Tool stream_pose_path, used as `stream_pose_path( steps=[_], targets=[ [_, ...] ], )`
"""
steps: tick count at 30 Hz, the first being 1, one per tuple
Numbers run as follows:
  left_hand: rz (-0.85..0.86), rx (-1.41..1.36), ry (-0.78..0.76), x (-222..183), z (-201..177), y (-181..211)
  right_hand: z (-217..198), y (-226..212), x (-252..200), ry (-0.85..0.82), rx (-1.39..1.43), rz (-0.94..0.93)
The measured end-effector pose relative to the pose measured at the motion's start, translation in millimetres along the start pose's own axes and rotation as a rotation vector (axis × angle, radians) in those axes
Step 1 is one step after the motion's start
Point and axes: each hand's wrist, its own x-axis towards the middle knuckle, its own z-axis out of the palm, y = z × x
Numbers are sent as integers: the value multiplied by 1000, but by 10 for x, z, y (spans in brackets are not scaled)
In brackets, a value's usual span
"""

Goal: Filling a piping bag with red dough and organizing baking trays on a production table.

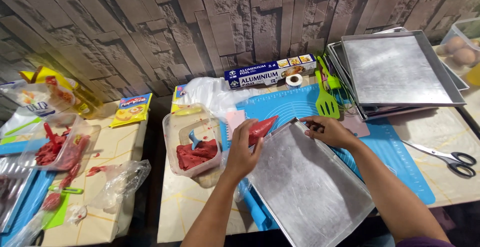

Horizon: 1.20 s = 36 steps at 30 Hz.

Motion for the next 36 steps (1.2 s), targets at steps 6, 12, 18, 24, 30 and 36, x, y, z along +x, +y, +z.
stream_pose_path(
  steps=[6,12,18,24,30,36],
  targets=[
    [497,308,488,-488,-292,-98,-84,30,-79,-31,275,37],
    [103,815,589,-920,-689,-537,-108,-155,-137,-58,197,149],
    [76,529,565,-770,-1156,-432,-79,2,-104,-45,227,97],
    [61,382,348,458,-1564,-739,-36,105,-82,14,350,30],
    [-220,689,-93,1795,-1336,-1538,-33,115,-87,23,322,84],
    [-336,901,-458,2454,-984,-1612,-30,108,-80,43,283,126]
  ],
)
